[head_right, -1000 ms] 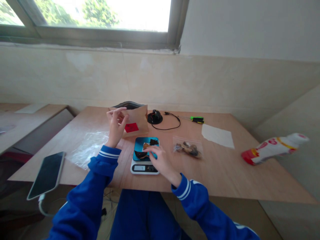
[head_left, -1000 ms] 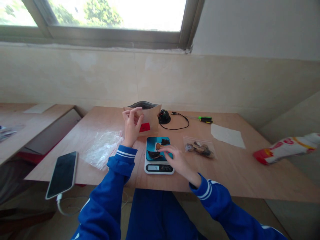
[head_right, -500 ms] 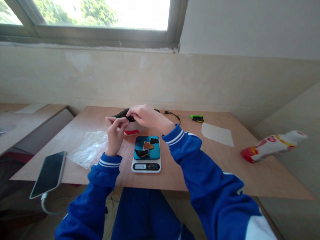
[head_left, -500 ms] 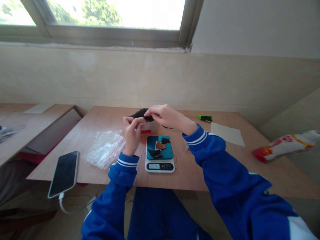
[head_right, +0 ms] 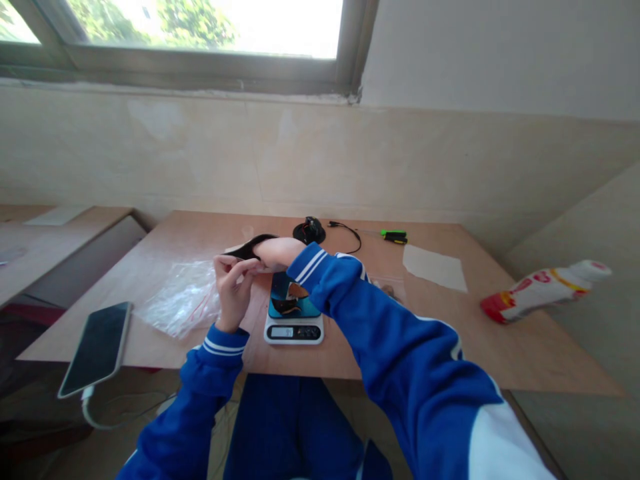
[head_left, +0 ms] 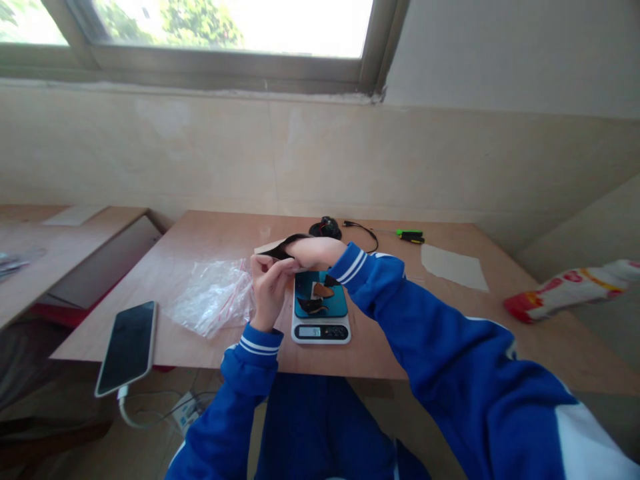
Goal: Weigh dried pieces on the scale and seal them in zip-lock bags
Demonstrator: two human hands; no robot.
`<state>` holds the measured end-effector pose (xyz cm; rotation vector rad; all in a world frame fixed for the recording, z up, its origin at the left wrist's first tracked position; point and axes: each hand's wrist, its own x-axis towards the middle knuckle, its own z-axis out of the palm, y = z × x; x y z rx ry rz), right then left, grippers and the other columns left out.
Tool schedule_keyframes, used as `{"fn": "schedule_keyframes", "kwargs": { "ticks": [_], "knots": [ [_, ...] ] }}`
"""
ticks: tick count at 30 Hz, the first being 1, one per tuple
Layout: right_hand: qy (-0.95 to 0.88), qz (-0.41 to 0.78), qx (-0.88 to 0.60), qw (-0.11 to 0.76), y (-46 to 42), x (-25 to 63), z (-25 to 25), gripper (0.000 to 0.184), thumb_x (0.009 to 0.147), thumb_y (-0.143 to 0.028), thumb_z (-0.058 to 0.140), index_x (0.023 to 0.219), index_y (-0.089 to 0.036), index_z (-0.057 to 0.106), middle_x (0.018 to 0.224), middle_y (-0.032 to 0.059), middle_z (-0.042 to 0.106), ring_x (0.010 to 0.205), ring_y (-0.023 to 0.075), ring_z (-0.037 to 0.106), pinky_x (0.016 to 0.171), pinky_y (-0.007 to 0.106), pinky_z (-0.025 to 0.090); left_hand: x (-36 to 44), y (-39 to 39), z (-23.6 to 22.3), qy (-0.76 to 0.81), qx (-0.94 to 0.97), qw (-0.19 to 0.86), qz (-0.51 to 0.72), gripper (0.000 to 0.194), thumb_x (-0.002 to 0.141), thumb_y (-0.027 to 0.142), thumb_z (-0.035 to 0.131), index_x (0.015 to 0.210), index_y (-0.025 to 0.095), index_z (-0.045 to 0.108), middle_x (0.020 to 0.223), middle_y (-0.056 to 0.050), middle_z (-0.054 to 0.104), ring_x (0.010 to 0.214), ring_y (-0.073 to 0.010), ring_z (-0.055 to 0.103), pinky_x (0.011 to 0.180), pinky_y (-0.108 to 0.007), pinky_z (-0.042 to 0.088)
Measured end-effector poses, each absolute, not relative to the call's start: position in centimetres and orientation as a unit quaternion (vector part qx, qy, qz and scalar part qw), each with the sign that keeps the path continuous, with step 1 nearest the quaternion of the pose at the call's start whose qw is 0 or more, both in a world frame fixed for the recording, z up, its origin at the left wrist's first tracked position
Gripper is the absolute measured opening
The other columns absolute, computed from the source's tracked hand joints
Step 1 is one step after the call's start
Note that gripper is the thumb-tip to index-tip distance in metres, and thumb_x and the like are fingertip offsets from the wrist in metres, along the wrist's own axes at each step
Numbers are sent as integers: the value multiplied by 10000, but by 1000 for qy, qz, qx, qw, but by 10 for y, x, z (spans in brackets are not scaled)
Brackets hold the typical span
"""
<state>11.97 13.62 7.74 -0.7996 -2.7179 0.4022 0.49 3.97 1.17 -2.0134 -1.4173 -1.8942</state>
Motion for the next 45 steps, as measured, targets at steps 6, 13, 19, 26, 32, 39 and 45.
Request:
{"fn": "schedule_keyframes", "kwargs": {
  "ticks": [6,13,19,26,32,39,45],
  "knots": [
    [-951,152,-260,65,127,118,90,62,636,-57,726,688,-81,702,864,141,746,754,215,670,695,288,496,5,38,14,-453,-660,0,-599,153,889,291,579,882,251,727,823,-10,387,793,-142,474,705,-278,476],
    [-953,84,-290,37,109,125,106,130,775,-192,679,844,-84,701,893,158,736,780,236,691,669,280,491,5,37,14,-458,-650,-11,-606,122,875,266,600,914,259,715,850,-16,411,799,-144,482,705,-273,465],
    [-945,17,-317,86,92,135,124,131,848,-201,641,938,-112,673,860,133,720,755,235,693,605,263,431,0,41,15,-479,-630,-6,-611,121,877,296,595,907,255,705,841,-18,435,813,-159,498,743,-305,465],
    [-919,67,-335,197,84,158,133,218,897,-63,502,993,-134,684,928,80,727,864,183,682,745,254,459,0,41,19,-476,-625,-15,-619,107,870,305,607,895,253,698,858,-17,444,807,-150,502,730,-291,461],
    [-829,205,-342,392,88,177,126,197,863,-106,550,951,-172,713,936,21,736,864,154,685,820,286,526,0,45,21,-476,-622,-19,-621,103,871,296,610,888,248,699,885,-16,459,839,-145,494,742,-282,458],
    [-664,414,-306,542,81,203,102,242,756,-331,742,938,-182,690,956,30,726,868,152,685,848,309,559,-3,64,33,-480,-608,-34,-631,104,856,314,636,902,247,699,864,-7,447,795,-127,482,700,-264,449],
    [-633,505,-332,484,80,198,31,302,684,-375,779,886,-164,705,894,56,736,843,175,696,817,324,569,-11,108,54,-480,-626,-60,-611,143,872,309,610,958,233,696,861,-14,469,749,-112,502,693,-248,459]
  ]
}}
